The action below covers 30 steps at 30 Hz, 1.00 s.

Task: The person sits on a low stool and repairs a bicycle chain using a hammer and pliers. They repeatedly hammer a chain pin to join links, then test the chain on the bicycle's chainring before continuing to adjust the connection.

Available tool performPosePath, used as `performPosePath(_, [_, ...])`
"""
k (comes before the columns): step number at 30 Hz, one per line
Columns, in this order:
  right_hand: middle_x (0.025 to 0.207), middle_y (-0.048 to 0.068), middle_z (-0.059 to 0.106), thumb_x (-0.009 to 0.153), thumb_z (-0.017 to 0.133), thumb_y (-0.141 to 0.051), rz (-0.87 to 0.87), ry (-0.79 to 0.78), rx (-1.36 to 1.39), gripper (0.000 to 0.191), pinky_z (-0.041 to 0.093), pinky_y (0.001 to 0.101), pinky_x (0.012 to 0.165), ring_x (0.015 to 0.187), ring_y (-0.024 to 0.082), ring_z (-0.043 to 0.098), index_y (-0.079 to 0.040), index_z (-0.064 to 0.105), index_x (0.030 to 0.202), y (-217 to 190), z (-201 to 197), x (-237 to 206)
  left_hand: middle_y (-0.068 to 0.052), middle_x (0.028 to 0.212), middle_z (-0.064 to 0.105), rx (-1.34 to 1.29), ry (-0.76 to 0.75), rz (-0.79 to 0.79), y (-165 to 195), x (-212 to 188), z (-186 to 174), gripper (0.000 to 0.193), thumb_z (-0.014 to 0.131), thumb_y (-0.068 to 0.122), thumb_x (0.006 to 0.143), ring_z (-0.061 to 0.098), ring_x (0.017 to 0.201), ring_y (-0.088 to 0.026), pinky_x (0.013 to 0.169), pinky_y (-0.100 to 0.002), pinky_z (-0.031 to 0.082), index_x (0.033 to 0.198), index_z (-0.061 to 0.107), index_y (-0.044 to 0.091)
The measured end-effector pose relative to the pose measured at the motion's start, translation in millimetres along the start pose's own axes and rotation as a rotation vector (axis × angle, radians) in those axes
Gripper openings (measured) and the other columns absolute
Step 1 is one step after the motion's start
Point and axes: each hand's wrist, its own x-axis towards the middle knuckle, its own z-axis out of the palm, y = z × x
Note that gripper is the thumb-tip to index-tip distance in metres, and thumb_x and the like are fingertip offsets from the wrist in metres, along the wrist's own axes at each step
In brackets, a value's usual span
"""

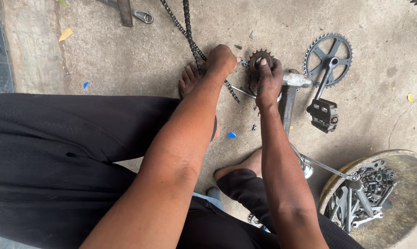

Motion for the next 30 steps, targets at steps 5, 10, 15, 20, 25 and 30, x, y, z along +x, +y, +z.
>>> performPosePath(5, [0.111, 0.013, 0.071, 0.101, 0.061, -0.020, -0.003, 0.019, -0.089, 0.032, 0.055, 0.0314, 0.089, 0.097, 0.017, 0.066, 0.003, 0.059, 0.123, 0.3, -0.9, -0.4, -0.018, 0.126, 0.068, 0.002, -0.007, 0.008, -0.7, -1.5, -2.0, 0.031, 0.065, 0.023, 0.095, 0.067, 0.118, -0.036, 0.099, -0.047, 0.055, 0.121, 0.069, 0.008])
performPosePath(10, [0.111, 0.016, 0.070, 0.103, 0.055, -0.020, 0.003, 0.010, -0.199, 0.023, 0.068, 0.0354, 0.083, 0.096, 0.020, 0.074, -0.001, 0.058, 0.116, -9.3, 5.7, -3.9, -0.018, 0.128, 0.068, -0.003, -0.003, 0.017, -0.9, -1.2, -1.2, 0.030, 0.063, 0.022, 0.096, 0.067, 0.119, -0.036, 0.100, -0.048, 0.055, 0.123, 0.068, 0.009])
performPosePath(15, [0.101, 0.019, 0.076, 0.104, 0.054, -0.020, -0.051, 0.043, -0.750, 0.021, 0.063, 0.0403, 0.072, 0.081, 0.028, 0.077, -0.002, 0.060, 0.113, -24.5, 21.5, -9.7, -0.017, 0.129, 0.067, -0.007, -0.003, 0.031, -1.8, -3.7, 2.2, 0.030, 0.062, 0.021, 0.097, 0.066, 0.120, -0.036, 0.100, -0.048, 0.054, 0.124, 0.067, 0.009])
performPosePath(20, [0.098, 0.025, 0.076, 0.103, 0.061, -0.019, -0.273, 0.077, -0.865, 0.022, 0.057, 0.0481, 0.082, 0.091, 0.038, 0.075, 0.002, 0.062, 0.108, -33.0, 28.6, -17.3, -0.017, 0.131, 0.066, -0.012, -0.001, 0.092, -3.2, -9.1, 2.0, 0.030, 0.060, 0.019, 0.098, 0.064, 0.122, -0.036, 0.102, -0.050, 0.053, 0.127, 0.066, 0.010])
performPosePath(25, [0.098, 0.025, 0.075, 0.103, 0.058, -0.020, -0.206, 0.095, -0.843, 0.022, 0.055, 0.0478, 0.081, 0.091, 0.039, 0.075, 0.001, 0.060, 0.110, -29.8, 32.7, -19.9, -0.014, 0.128, 0.068, -0.005, -0.019, 0.287, -7.2, -21.0, 0.2, 0.038, 0.060, 0.019, 0.098, 0.065, 0.120, -0.030, 0.104, -0.047, 0.051, 0.135, 0.057, 0.012])
performPosePath(30, [0.098, 0.026, 0.075, 0.104, 0.061, -0.019, -0.313, 0.099, -0.854, 0.022, 0.056, 0.0498, 0.080, 0.091, 0.042, 0.074, 0.003, 0.061, 0.106, -25.1, 30.5, -16.1, -0.009, 0.126, 0.068, -0.061, -0.041, 0.416, -9.8, -18.5, -4.5, 0.041, 0.064, 0.019, 0.096, 0.066, 0.116, -0.026, 0.103, -0.044, 0.050, 0.136, 0.056, 0.017])
